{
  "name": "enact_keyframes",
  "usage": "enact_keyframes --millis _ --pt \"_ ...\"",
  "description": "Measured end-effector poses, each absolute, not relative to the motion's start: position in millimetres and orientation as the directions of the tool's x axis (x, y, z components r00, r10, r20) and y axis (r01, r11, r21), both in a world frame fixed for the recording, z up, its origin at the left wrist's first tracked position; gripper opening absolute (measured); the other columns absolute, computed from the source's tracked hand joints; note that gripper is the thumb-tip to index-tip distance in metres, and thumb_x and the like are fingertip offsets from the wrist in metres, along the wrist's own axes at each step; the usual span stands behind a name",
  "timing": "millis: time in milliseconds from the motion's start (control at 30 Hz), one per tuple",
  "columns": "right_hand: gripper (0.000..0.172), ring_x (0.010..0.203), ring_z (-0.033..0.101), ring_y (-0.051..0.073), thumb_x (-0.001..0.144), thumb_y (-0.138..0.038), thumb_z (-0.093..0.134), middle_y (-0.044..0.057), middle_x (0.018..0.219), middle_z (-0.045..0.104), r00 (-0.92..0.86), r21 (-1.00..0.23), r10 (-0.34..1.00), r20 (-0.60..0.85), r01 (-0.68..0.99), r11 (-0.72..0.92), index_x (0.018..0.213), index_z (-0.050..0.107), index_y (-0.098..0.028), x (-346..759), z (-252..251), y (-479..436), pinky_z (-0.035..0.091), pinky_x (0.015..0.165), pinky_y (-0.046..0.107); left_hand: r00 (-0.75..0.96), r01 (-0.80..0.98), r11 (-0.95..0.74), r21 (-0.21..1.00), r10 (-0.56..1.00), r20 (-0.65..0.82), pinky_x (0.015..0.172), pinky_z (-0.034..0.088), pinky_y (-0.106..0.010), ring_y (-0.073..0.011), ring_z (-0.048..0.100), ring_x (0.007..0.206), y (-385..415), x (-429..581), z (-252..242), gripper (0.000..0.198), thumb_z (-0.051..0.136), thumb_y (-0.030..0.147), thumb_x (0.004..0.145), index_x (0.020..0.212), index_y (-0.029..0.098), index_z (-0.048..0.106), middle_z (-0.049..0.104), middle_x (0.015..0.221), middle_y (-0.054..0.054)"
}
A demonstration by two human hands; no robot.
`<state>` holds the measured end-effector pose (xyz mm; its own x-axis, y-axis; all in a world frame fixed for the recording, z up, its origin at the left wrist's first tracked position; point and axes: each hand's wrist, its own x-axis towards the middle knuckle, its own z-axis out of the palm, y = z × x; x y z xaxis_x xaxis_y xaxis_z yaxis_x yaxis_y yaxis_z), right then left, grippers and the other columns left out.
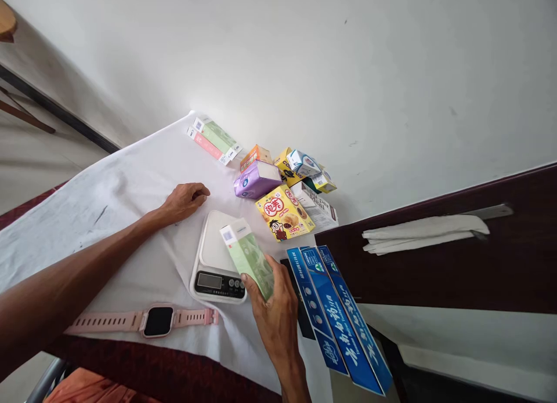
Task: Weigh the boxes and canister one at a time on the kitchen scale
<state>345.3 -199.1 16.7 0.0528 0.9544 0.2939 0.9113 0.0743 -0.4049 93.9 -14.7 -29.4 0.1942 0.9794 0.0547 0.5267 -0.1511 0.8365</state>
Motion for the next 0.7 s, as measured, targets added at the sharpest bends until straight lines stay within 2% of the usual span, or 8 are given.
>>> enact_keyframes --millis 233,367,467,600,700 --pt "0.073 0.123 0.061 0.036 0.09 -0.07 0.059 0.018 0.134 0.065 0.387 -0.502 0.898 0.21 0.831 -0.241 0.138 0.058 -0.014 379.6 -1.8 -242.5 0.052 0.095 0.047 0.194 0.543 -0.172 0.822 0.978 0.076 0.075 0.048 -0.032 -0.0214 0.067 0.081 -15.4 94.3 -28.9 0.034 0.052 0.035 0.085 0.107 0.02 0.074 0.074 0.084 -0.003" --pt "0.082 0.119 0.061 0.039 0.089 -0.077 0.054 0.021 0.13 0.065 0.444 -0.445 0.866 0.23 0.839 -0.312 0.136 0.058 -0.011 384.9 -27.2 -263.8 0.052 0.091 0.049 0.187 0.558 -0.17 0.813 0.979 0.076 0.073 0.048 -0.032 -0.0208 0.066 0.079 -15.5 94.5 -28.7 0.035 0.052 0.037 0.086 0.107 0.02 0.075 0.074 0.083 -0.003" --pt "0.083 0.118 0.061 0.04 0.089 -0.078 0.051 0.022 0.127 0.065 0.389 -0.372 0.878 0.278 0.887 -0.274 0.137 0.056 -0.011 386.5 -34.1 -269.0 0.05 0.093 0.051 0.181 0.557 -0.172 0.813 0.98 0.084 0.073 0.048 -0.032 -0.021 0.066 0.079 -15.8 94.9 -30.6 0.035 0.052 0.035 0.085 0.107 0.02 0.074 0.073 0.085 -0.003" --pt "0.083 0.12 0.058 0.041 0.086 -0.076 0.06 0.023 0.128 0.063 0.283 -0.325 0.879 0.384 0.932 -0.158 0.136 0.056 -0.01 390.3 -12.7 -252.7 0.047 0.1 0.055 0.175 0.543 -0.182 0.82 0.979 0.102 0.074 0.049 -0.032 -0.0214 0.066 0.079 -16.5 95.9 -34.7 0.032 0.052 0.032 0.085 0.105 0.02 0.074 0.074 0.087 -0.004" --pt "0.065 0.116 0.061 0.036 0.092 -0.066 0.06 0.019 0.125 0.065 0.131 -0.281 0.872 0.472 0.96 0.008 0.131 0.06 -0.014 382.0 14.8 -221.0 0.049 0.098 0.052 0.187 0.538 -0.206 0.817 0.975 0.123 0.075 0.049 -0.032 -0.0215 0.067 0.081 -16.5 96.8 -37.5 0.03 0.051 0.027 0.086 0.104 0.021 0.074 0.075 0.092 -0.004"
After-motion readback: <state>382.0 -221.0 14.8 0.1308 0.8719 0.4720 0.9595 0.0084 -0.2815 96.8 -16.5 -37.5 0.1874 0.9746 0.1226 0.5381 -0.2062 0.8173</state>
